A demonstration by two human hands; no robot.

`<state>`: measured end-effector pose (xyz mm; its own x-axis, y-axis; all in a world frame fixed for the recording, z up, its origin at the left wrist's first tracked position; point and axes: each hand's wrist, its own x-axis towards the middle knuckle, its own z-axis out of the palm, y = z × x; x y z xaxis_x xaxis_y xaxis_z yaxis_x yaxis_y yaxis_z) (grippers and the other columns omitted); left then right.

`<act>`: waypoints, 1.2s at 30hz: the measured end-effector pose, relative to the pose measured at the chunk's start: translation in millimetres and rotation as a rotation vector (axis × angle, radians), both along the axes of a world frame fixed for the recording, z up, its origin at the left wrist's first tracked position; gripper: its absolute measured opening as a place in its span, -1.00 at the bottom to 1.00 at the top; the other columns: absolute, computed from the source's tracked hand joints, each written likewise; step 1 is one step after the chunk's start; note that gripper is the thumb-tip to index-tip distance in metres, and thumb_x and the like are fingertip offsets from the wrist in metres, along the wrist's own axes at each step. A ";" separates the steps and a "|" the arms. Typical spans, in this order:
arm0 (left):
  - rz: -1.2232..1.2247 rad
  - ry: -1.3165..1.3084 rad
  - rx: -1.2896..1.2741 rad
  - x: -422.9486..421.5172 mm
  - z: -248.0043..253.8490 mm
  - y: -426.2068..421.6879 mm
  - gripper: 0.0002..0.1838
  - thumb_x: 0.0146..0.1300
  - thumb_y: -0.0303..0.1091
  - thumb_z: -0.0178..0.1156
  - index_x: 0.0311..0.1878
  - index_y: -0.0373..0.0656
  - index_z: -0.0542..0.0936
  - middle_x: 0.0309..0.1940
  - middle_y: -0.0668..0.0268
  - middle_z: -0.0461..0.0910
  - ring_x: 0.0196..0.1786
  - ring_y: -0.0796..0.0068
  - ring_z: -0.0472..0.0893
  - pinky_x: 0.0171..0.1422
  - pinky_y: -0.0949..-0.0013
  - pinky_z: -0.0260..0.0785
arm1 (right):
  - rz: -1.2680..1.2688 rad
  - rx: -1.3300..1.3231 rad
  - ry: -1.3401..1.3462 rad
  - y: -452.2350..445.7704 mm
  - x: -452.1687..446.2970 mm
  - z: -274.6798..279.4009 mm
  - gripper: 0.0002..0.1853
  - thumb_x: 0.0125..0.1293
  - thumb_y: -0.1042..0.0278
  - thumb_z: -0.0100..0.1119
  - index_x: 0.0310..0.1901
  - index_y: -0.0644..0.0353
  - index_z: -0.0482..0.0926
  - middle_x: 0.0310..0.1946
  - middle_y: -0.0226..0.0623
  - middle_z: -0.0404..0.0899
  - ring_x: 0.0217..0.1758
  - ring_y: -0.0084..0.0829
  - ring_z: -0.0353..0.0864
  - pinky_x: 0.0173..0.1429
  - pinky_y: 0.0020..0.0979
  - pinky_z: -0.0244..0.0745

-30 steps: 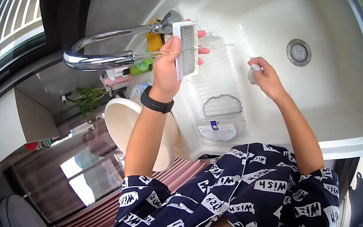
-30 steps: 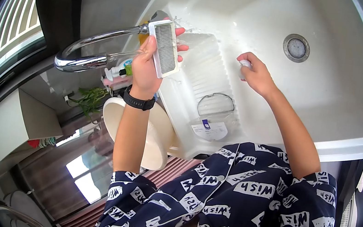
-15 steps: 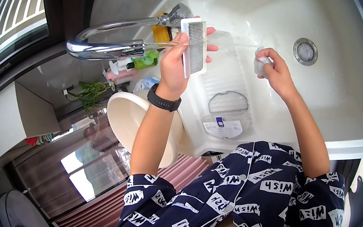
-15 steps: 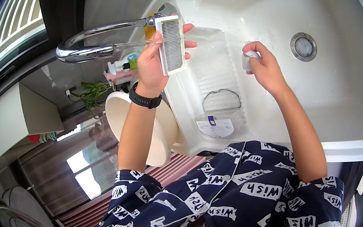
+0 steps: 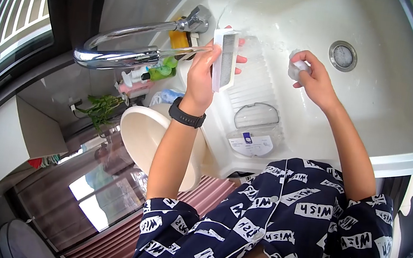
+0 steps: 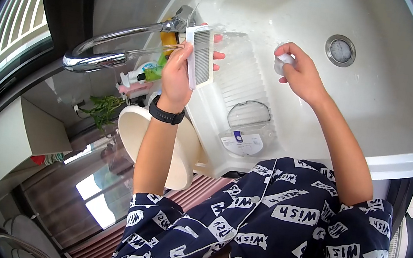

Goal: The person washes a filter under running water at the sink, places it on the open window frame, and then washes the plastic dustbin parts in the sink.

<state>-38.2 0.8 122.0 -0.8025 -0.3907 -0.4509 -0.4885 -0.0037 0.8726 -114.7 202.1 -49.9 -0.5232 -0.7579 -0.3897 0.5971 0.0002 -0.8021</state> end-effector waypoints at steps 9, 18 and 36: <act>-0.129 0.082 -0.259 -1.3 -17.8 1.5 -0.26 0.30 -0.42 0.34 0.48 -0.39 0.27 0.15 0.14 0.56 0.04 0.42 0.64 0.05 0.40 0.53 | -0.012 -0.040 0.047 -1.6 2.1 7.2 -0.51 0.21 0.75 -0.28 0.09 0.12 0.46 0.17 -0.28 0.41 0.18 -0.36 0.46 0.09 -0.28 0.67; -0.209 -0.068 -0.667 9.4 -8.1 0.3 -0.26 0.09 -0.42 0.55 0.30 -0.47 0.42 0.18 0.07 0.55 -0.04 0.46 0.68 0.03 0.45 0.55 | 0.009 -0.016 0.071 1.9 -2.0 8.5 -0.50 0.20 0.76 -0.26 0.11 0.14 0.47 0.17 -0.26 0.43 0.17 -0.34 0.47 0.10 -0.28 0.67; -0.237 -0.078 -0.941 6.6 -1.8 0.8 -0.43 0.05 -0.34 0.52 0.11 -0.43 0.61 0.13 0.02 0.58 0.05 0.30 0.65 0.11 0.33 0.53 | -0.304 -0.129 0.156 -73.4 15.8 88.8 -0.57 0.41 0.51 0.16 0.29 0.21 0.44 -0.04 -0.14 0.68 0.07 -0.25 0.65 0.13 -0.31 0.58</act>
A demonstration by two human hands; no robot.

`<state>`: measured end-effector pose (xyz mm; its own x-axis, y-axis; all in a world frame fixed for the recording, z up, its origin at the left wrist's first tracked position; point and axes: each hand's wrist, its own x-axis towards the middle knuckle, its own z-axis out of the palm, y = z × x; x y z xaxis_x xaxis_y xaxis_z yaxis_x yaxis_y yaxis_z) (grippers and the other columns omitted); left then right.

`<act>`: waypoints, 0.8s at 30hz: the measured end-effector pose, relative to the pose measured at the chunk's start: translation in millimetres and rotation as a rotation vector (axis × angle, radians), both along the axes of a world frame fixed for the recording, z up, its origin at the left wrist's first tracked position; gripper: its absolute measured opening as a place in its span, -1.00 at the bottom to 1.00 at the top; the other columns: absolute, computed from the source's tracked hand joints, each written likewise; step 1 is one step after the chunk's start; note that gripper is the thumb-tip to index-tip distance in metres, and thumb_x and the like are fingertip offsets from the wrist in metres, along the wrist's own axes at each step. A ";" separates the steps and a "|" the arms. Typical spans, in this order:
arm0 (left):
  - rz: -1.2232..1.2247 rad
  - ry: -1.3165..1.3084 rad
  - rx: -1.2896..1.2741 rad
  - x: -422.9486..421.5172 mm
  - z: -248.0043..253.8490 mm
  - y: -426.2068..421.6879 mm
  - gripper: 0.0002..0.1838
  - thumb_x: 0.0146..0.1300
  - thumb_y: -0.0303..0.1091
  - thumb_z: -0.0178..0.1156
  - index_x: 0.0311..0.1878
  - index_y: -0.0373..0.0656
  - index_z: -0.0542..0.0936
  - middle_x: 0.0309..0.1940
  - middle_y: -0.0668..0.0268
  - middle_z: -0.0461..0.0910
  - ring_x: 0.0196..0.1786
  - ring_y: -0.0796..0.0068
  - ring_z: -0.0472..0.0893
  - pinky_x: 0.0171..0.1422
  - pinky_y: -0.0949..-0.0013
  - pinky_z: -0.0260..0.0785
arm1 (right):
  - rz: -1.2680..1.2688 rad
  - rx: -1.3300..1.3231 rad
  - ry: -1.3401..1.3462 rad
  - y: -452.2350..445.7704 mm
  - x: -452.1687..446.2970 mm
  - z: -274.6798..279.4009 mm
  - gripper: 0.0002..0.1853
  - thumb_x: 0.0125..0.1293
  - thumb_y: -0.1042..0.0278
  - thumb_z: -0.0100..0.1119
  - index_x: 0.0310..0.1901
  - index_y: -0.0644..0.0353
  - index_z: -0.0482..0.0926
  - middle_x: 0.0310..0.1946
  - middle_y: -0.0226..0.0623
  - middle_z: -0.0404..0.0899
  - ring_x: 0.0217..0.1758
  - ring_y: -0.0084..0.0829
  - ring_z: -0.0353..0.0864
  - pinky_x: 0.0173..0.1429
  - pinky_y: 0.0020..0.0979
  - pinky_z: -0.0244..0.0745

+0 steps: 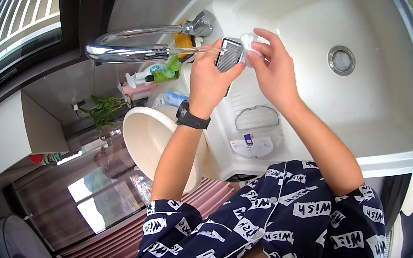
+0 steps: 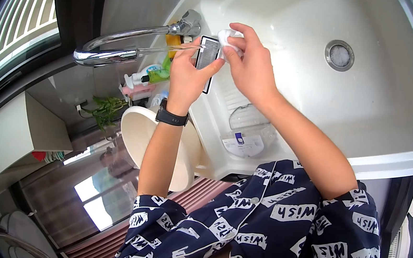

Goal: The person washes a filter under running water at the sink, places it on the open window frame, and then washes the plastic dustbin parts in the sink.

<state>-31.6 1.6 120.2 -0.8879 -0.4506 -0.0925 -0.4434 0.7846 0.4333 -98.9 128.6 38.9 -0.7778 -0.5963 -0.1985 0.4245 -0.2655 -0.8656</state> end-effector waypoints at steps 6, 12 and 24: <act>-0.047 0.053 -0.272 -9.1 -4.1 3.3 -0.58 0.00 -0.36 0.44 -0.05 -0.31 0.65 -0.19 0.05 0.65 -0.08 0.01 0.64 -0.04 0.13 0.52 | -0.100 0.220 0.890 -14.3 5.8 5.8 -0.61 0.15 0.61 0.20 0.06 0.20 0.60 -0.23 -0.13 0.71 -0.08 -0.14 0.62 0.01 -0.24 0.59; 0.106 0.005 -0.175 -12.4 -5.7 6.4 -0.67 0.04 -0.30 0.43 -0.14 -0.21 0.64 -0.25 0.10 0.67 -0.09 0.00 0.65 -0.11 0.05 0.54 | 0.133 0.315 0.915 -44.7 -16.4 3.7 -0.69 0.14 0.58 0.19 -0.05 0.19 0.65 -0.22 -0.13 0.66 -0.12 -0.10 0.60 0.01 -0.21 0.60; 0.209 0.117 -0.167 -2.8 -13.9 -11.4 -0.57 -0.08 -0.26 0.48 -0.13 -0.23 0.61 -0.18 0.06 0.65 -0.08 -0.04 0.65 -0.02 0.04 0.54 | 0.283 0.228 1.167 -61.6 -54.3 2.2 -0.96 0.22 0.50 0.22 -0.32 0.22 0.64 -0.35 -0.14 0.55 -0.18 -0.07 0.58 -0.05 -0.15 0.53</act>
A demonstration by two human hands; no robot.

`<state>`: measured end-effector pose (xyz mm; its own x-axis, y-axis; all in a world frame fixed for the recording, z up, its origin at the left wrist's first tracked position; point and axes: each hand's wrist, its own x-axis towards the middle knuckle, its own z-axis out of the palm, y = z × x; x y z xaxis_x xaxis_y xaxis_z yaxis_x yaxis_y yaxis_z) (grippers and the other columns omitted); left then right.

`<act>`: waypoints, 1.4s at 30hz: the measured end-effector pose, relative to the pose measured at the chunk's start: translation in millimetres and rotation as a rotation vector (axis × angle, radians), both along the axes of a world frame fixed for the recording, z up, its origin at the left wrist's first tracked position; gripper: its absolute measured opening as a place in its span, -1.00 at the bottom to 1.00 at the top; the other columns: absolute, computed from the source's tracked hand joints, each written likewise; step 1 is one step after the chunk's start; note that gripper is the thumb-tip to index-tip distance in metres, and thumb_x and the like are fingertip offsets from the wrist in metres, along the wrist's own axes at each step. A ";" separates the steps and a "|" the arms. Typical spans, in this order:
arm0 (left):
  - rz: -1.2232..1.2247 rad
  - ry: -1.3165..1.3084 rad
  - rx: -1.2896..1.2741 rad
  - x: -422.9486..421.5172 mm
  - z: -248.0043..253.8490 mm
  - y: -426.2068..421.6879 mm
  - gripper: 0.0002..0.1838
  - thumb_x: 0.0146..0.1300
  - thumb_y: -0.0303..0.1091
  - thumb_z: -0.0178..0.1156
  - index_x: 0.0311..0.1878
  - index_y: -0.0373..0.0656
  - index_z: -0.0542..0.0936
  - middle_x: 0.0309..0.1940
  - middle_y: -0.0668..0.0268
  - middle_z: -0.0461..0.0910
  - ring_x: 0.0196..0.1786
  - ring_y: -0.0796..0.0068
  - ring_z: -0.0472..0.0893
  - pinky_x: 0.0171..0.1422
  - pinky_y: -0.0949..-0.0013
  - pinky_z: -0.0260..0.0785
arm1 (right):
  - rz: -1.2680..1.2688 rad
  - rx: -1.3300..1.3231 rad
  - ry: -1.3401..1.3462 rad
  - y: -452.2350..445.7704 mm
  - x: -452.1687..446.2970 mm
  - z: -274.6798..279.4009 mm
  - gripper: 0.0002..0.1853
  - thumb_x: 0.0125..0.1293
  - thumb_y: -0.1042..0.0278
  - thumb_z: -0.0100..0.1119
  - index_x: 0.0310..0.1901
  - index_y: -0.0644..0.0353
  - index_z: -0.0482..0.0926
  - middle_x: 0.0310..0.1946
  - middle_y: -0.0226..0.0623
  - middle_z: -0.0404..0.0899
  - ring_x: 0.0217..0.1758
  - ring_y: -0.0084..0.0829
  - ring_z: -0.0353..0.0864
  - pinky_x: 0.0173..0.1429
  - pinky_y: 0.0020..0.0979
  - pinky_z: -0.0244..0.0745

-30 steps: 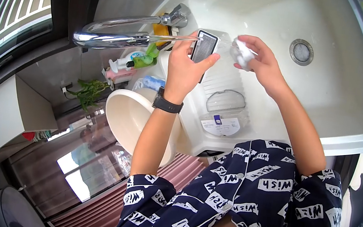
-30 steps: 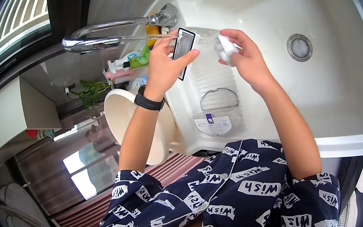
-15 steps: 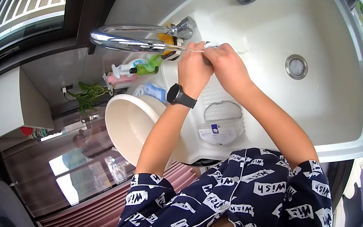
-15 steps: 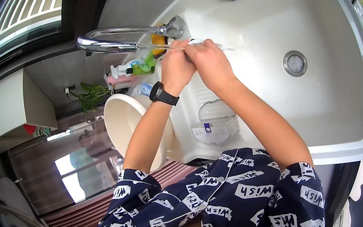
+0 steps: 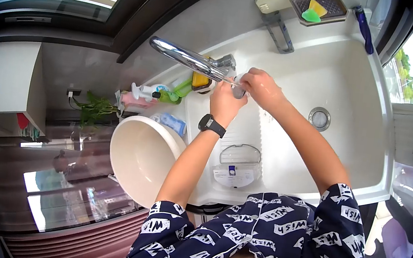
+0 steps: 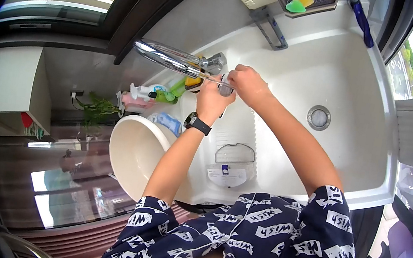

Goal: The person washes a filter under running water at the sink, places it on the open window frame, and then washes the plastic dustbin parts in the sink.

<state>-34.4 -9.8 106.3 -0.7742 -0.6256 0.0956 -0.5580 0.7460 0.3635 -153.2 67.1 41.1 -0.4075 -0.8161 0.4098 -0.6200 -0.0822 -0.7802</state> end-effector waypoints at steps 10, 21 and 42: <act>0.087 0.316 0.878 -13.7 -20.9 -9.5 -0.22 0.24 -0.44 0.37 0.47 -0.43 0.24 0.16 0.13 0.58 0.02 0.47 0.62 0.05 0.43 0.50 | -0.236 0.033 -0.791 56.8 -13.2 -19.5 -0.87 0.36 0.51 0.20 -0.10 0.31 0.60 -0.18 -0.14 0.63 -0.20 -0.25 0.71 -0.05 -0.28 0.61; 0.194 0.495 1.614 -10.9 -27.4 14.8 -0.61 0.54 -0.39 -0.20 0.35 -0.19 0.34 0.16 0.22 0.49 0.23 0.31 0.50 0.40 0.18 0.32 | -0.236 -0.047 -0.289 62.3 15.6 1.5 -0.84 0.25 0.49 0.27 -0.15 0.30 0.67 -0.17 -0.09 0.60 -0.16 -0.08 0.65 -0.02 -0.20 0.59; 0.203 0.718 1.651 2.4 -47.0 1.1 -0.60 0.57 -0.31 -0.22 0.39 -0.17 0.32 0.32 0.15 0.46 0.31 0.14 0.50 0.39 -0.01 0.40 | 0.067 0.160 -0.041 70.1 36.2 -5.8 -0.81 0.26 0.57 0.17 -0.10 0.25 0.59 -0.15 -0.15 0.57 -0.03 -0.10 0.55 0.07 -0.21 0.54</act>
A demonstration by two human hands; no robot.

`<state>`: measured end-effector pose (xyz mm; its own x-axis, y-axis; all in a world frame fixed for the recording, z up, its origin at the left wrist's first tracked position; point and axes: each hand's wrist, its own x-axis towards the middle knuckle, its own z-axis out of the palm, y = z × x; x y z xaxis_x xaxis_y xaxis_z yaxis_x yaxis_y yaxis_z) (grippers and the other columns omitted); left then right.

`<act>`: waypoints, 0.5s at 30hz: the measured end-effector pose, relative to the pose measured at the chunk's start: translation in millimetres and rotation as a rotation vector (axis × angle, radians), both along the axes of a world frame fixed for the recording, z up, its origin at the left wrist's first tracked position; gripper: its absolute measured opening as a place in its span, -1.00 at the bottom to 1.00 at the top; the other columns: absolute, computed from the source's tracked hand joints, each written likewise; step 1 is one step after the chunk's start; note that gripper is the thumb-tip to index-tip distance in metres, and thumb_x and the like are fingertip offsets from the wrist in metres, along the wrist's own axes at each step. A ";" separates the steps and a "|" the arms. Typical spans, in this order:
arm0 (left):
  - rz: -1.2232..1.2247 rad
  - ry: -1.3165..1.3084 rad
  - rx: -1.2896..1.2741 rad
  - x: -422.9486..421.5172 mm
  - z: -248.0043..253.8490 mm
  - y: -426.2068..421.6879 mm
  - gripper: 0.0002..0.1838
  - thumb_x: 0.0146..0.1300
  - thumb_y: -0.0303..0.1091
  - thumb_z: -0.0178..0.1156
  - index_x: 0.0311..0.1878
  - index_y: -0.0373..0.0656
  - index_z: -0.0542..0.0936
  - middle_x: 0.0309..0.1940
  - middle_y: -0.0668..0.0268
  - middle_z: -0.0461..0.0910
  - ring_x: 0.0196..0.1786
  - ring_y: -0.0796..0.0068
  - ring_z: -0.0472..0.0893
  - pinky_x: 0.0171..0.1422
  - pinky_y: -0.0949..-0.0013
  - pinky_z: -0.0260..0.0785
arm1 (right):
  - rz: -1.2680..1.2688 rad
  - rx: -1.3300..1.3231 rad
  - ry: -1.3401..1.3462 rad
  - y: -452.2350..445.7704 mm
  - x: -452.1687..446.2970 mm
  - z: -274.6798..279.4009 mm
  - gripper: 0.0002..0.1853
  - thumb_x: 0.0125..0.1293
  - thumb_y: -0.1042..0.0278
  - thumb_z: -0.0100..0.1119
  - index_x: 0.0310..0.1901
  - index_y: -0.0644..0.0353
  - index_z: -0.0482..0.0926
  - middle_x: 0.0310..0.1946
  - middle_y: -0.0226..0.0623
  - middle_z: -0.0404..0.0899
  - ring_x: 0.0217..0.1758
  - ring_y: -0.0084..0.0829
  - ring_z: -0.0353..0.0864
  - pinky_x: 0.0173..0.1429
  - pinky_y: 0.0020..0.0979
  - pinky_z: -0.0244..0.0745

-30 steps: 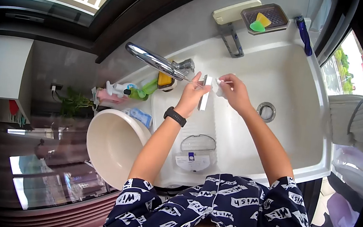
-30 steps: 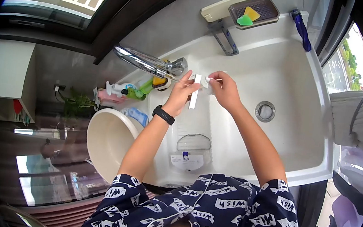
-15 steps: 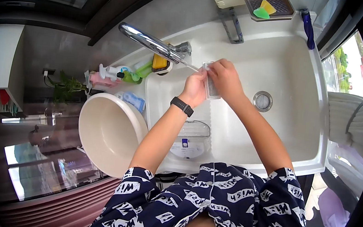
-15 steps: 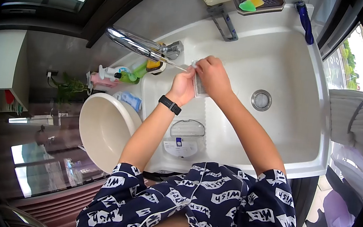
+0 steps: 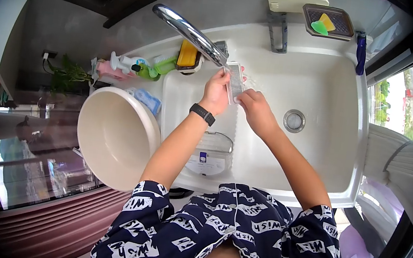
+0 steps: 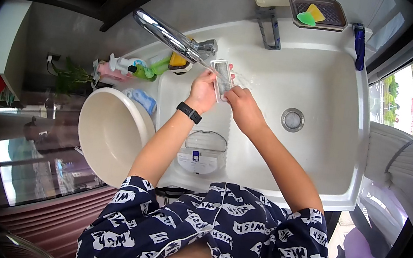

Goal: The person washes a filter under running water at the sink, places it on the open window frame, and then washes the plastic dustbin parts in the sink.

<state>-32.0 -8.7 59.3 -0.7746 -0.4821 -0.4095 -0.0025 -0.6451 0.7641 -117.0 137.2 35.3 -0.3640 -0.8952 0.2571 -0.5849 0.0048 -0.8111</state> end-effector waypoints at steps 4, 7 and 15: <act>-0.039 0.033 -0.023 3.9 7.1 3.9 -0.56 0.57 -0.35 -0.22 0.45 -0.18 0.24 0.41 0.09 0.37 0.35 0.03 0.49 0.43 -0.03 0.41 | -0.149 -0.056 -0.167 9.7 2.6 4.4 -0.85 0.31 0.56 0.18 -0.09 0.27 0.57 -0.17 -0.08 0.58 -0.13 -0.02 0.60 -0.03 -0.13 0.56; -0.075 0.052 -0.050 6.1 13.6 9.5 -0.57 0.60 -0.32 -0.25 0.44 -0.22 0.24 0.43 0.06 0.35 0.40 0.01 0.45 0.46 -0.02 0.39 | -0.284 -0.050 -0.241 9.9 -8.6 6.4 -0.86 0.32 0.56 0.16 -0.10 0.33 0.54 -0.18 -0.02 0.58 -0.17 0.03 0.61 -0.08 -0.12 0.56; -0.161 0.164 -0.036 -5.2 29.4 20.0 -0.52 0.61 -0.21 -0.16 0.45 -0.25 0.22 0.41 0.06 0.38 0.39 0.05 0.48 0.44 0.02 0.40 | -0.380 0.045 -0.562 25.2 -20.6 27.5 -0.82 0.46 0.46 0.12 0.00 0.35 0.51 -0.16 -0.14 0.67 -0.08 -0.38 0.67 0.00 -0.38 0.57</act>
